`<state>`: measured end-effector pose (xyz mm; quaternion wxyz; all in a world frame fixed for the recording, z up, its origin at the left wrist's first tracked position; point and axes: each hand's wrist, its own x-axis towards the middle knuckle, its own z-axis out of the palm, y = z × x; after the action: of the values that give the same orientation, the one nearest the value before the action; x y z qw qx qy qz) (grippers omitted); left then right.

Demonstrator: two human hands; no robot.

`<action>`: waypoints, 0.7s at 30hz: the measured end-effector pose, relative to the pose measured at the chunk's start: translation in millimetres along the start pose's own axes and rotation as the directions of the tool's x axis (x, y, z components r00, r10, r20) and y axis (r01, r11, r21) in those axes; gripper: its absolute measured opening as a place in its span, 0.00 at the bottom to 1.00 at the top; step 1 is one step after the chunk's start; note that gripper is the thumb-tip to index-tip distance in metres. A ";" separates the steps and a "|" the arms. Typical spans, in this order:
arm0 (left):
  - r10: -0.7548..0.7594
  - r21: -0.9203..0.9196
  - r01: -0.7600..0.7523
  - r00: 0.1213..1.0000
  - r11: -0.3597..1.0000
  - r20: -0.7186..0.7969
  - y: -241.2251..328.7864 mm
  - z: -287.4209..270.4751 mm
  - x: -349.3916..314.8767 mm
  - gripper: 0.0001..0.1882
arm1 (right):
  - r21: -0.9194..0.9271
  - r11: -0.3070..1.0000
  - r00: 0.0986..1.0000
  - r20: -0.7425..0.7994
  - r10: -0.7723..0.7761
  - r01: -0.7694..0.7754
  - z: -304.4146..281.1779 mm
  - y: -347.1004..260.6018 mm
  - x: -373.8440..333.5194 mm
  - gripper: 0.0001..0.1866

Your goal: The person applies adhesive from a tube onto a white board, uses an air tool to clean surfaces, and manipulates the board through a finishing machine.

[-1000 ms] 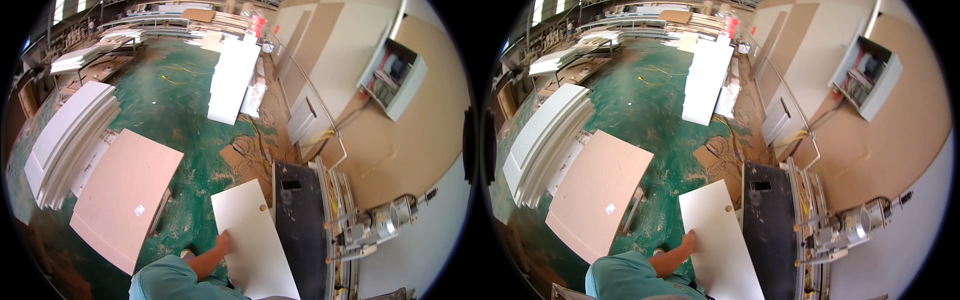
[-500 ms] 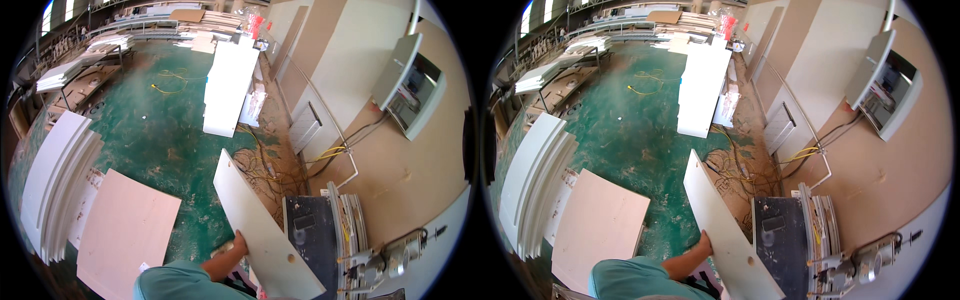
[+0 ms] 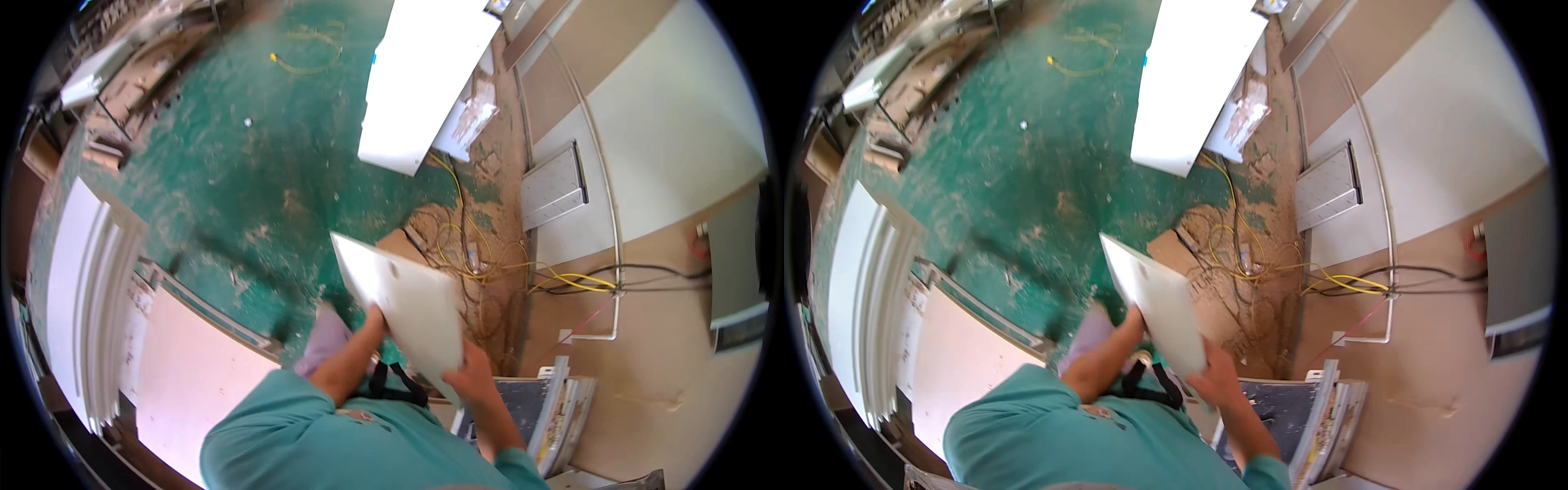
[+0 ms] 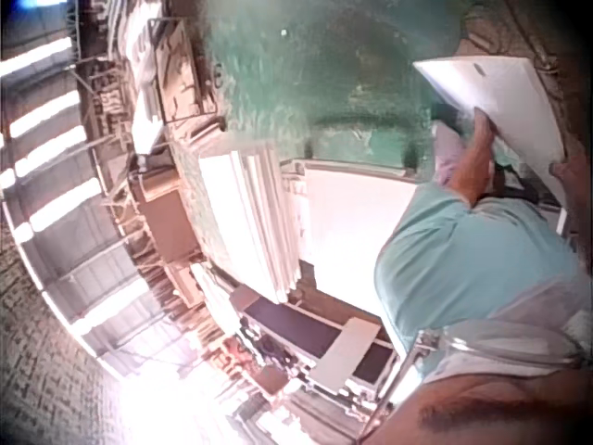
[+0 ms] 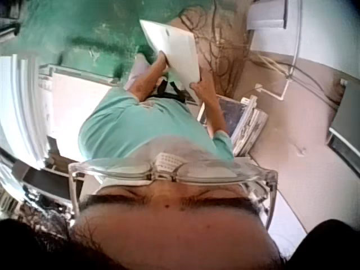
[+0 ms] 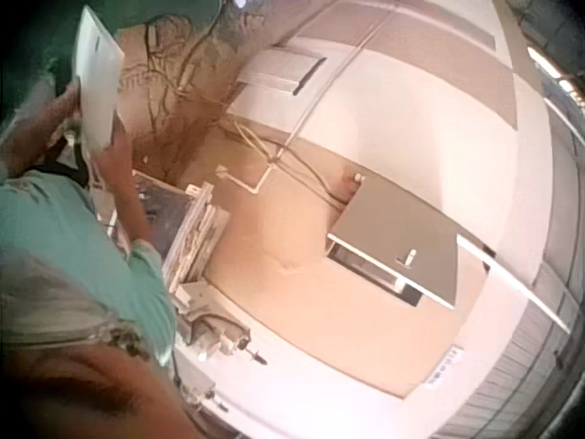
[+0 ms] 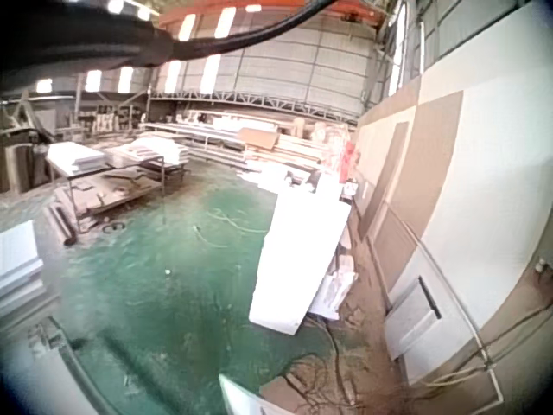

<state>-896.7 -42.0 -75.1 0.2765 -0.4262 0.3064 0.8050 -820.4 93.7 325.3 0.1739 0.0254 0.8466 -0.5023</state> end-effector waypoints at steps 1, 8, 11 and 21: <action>0.126 0.138 -0.146 0.982 0.980 0.142 29.1 26.3 2.6 0.40 | -0.069 0.995 0.997 0.025 -0.074 0.075 -4.1 -8.9 43.4 0.38; 0.274 -0.637 -0.060 0.931 0.768 0.242 258.8 99.9 171.6 0.40 | -0.256 0.850 0.845 0.419 -0.333 0.461 13.8 -49.9 347.6 0.43; 0.096 -0.636 0.216 0.903 0.741 0.419 332.1 187.7 127.1 0.39 | -0.357 0.849 0.874 0.434 -0.218 0.389 -36.2 -41.8 435.6 0.41; 0.000 -0.241 0.107 0.913 0.965 0.407 494.1 322.9 177.6 0.33 | -0.308 0.826 0.809 0.522 -0.269 0.473 -138.5 -12.6 675.4 0.42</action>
<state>-1498.5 -99.7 45.1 0.2979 -0.2915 0.1236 0.9005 -1494.1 117.6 180.0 0.2648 -0.3018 0.8572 -0.3224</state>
